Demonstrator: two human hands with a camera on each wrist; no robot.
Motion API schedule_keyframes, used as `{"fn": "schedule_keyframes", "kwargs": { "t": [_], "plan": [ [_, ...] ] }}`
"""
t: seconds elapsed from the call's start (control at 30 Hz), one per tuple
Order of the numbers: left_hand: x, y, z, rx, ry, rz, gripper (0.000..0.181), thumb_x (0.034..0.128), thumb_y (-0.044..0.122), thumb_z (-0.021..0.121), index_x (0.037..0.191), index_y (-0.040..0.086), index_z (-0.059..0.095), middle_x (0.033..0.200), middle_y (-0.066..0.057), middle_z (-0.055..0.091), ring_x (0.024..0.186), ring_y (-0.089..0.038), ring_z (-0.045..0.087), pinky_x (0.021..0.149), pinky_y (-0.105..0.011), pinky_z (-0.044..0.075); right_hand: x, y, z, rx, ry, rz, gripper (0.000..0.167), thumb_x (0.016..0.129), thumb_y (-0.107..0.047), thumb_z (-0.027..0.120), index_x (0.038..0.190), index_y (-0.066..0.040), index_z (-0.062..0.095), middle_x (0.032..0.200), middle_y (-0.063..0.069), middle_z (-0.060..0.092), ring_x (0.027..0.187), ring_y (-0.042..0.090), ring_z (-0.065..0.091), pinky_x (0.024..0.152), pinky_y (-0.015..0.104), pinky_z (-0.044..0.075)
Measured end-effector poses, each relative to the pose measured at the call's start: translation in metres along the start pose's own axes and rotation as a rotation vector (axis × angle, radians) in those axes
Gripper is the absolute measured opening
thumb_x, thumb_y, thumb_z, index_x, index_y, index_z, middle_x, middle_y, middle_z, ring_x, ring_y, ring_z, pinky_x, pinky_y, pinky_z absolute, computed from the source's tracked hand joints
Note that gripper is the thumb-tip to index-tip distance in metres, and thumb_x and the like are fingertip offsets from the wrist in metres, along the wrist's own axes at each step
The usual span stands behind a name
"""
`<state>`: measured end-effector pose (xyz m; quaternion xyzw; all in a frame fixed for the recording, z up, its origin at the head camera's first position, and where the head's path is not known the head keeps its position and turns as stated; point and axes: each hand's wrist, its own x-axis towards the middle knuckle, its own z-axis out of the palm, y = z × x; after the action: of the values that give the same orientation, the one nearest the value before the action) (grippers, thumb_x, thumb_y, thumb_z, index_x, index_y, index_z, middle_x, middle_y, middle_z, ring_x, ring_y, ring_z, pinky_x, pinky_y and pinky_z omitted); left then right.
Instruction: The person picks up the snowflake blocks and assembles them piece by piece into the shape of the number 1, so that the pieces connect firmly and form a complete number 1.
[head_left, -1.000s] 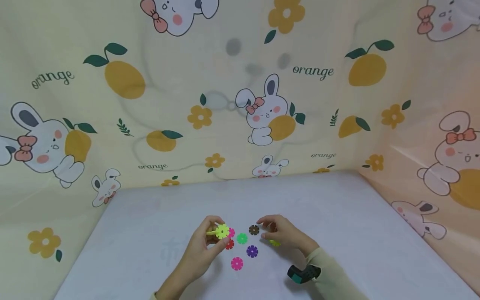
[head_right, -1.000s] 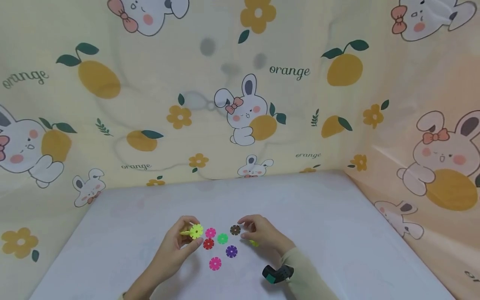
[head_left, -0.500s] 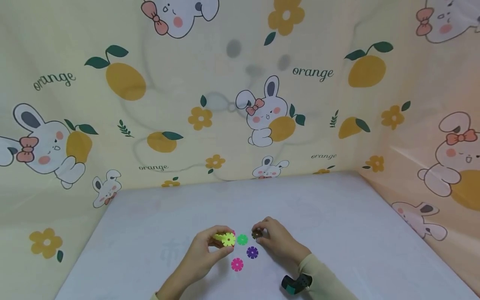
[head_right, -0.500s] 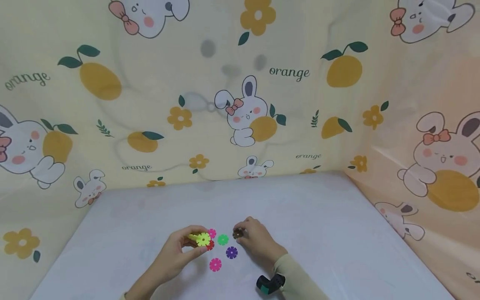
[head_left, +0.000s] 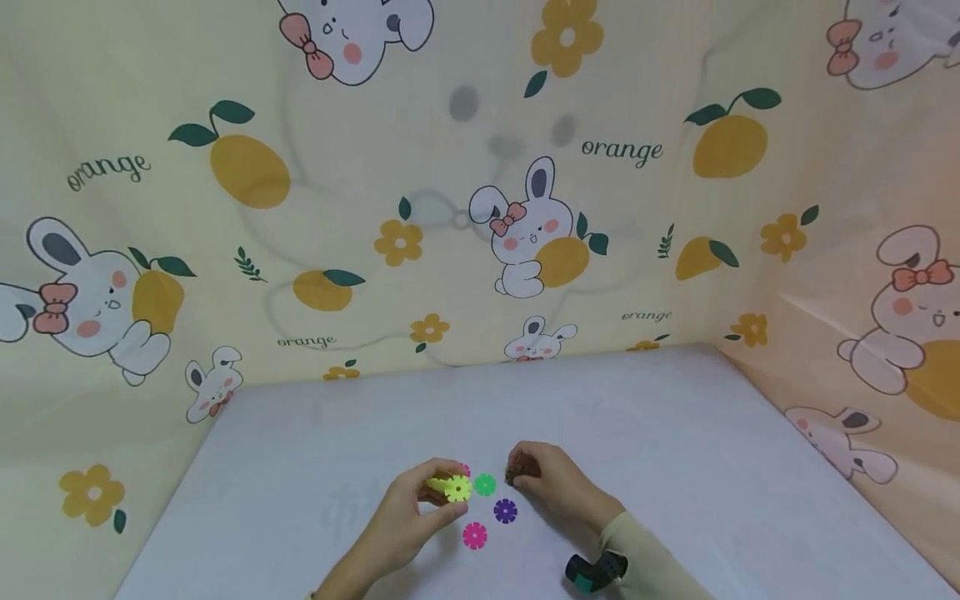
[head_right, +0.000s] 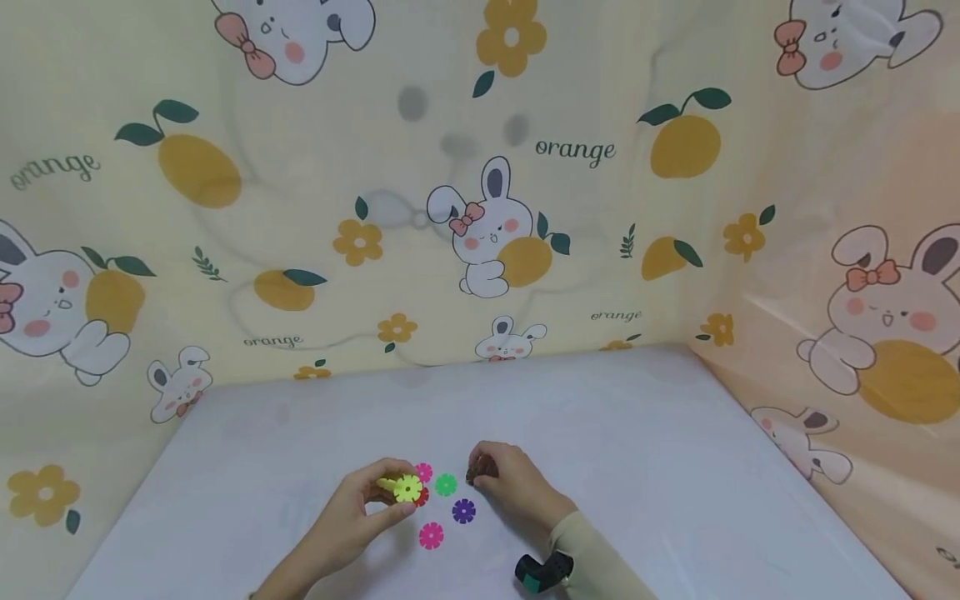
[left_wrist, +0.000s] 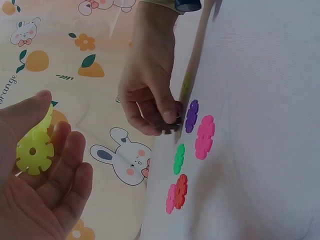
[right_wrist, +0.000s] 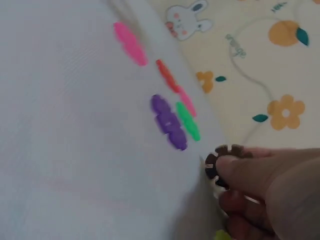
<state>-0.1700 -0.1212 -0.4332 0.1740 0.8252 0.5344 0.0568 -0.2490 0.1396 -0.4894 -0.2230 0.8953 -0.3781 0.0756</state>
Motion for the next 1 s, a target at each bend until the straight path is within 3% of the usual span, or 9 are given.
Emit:
{"fn": "schedule_keyframes", "kwargs": {
  "t": [0.13, 0.23, 0.33, 0.43, 0.57, 0.73, 1.0],
  "plan": [
    [-0.001, -0.001, 0.002, 0.002, 0.002, 0.019, 0.038, 0.0926, 0.022, 0.075, 0.126, 0.007, 0.063, 0.11, -0.004, 0.069, 0.09, -0.006, 0.064, 0.085, -0.022, 0.056, 0.001, -0.002, -0.004, 0.15, 0.012, -0.05, 0.016, 0.097, -0.005, 0.064, 0.112, -0.006, 0.071, 0.106, 0.004, 0.073, 0.094, 0.012, 0.068, 0.084, 0.021, 0.056],
    [-0.001, -0.001, 0.002, 0.002, 0.009, 0.032, 0.036, 0.0925, 0.018, 0.074, 0.125, 0.008, 0.064, 0.108, -0.004, 0.07, 0.089, -0.005, 0.064, 0.084, -0.023, 0.056, 0.002, -0.008, -0.007, 0.324, 0.044, -0.072, 0.025, 0.097, 0.0, 0.062, 0.122, 0.004, 0.063, 0.107, 0.017, 0.071, 0.091, 0.02, 0.073, 0.081, 0.023, 0.059],
    [-0.001, -0.001, 0.002, -0.001, 0.018, 0.044, 0.035, 0.0923, 0.015, 0.074, 0.125, 0.007, 0.064, 0.106, -0.005, 0.07, 0.088, -0.005, 0.064, 0.083, -0.023, 0.057, 0.001, -0.017, -0.011, 0.509, 0.06, -0.073, 0.031, 0.096, 0.001, 0.063, 0.126, 0.005, 0.053, 0.104, 0.023, 0.069, 0.084, 0.02, 0.073, 0.074, 0.024, 0.06],
    [-0.001, -0.001, 0.002, -0.006, 0.026, 0.046, 0.035, 0.0924, 0.018, 0.074, 0.124, 0.007, 0.064, 0.106, -0.005, 0.07, 0.088, -0.005, 0.064, 0.082, -0.022, 0.056, -0.003, -0.028, -0.015, 0.605, 0.08, -0.084, 0.027, 0.096, -0.002, 0.064, 0.119, 0.004, 0.052, 0.105, 0.024, 0.07, 0.08, 0.011, 0.071, 0.07, 0.023, 0.058],
    [-0.002, 0.0, 0.001, -0.019, 0.046, 0.035, 0.035, 0.0917, 0.022, 0.076, 0.122, 0.008, 0.065, 0.105, -0.004, 0.07, 0.089, -0.005, 0.064, 0.083, -0.021, 0.056, -0.008, -0.039, -0.017, 0.655, 0.106, -0.126, 0.022, 0.097, -0.002, 0.064, 0.114, 0.009, 0.056, 0.111, 0.032, 0.068, 0.083, 0.005, 0.07, 0.076, 0.023, 0.059],
    [-0.004, 0.002, 0.0, -0.055, 0.092, 0.037, 0.031, 0.0901, 0.019, 0.077, 0.119, 0.013, 0.067, 0.103, -0.005, 0.071, 0.088, -0.005, 0.065, 0.083, -0.022, 0.056, -0.011, -0.048, -0.017, 0.662, 0.135, -0.141, 0.027, 0.096, -0.001, 0.064, 0.121, 0.008, 0.059, 0.116, 0.033, 0.067, 0.089, 0.006, 0.071, 0.081, 0.023, 0.06],
    [-0.006, 0.009, -0.001, -0.053, 0.226, 0.1, 0.033, 0.0879, 0.024, 0.079, 0.118, 0.017, 0.069, 0.105, 0.001, 0.074, 0.088, -0.006, 0.065, 0.081, -0.022, 0.057, -0.015, -0.062, -0.02, 0.638, 0.095, -0.26, 0.034, 0.097, -0.003, 0.063, 0.129, 0.009, 0.06, 0.121, 0.037, 0.064, 0.103, 0.004, 0.071, 0.088, 0.022, 0.058]
  ]
}}
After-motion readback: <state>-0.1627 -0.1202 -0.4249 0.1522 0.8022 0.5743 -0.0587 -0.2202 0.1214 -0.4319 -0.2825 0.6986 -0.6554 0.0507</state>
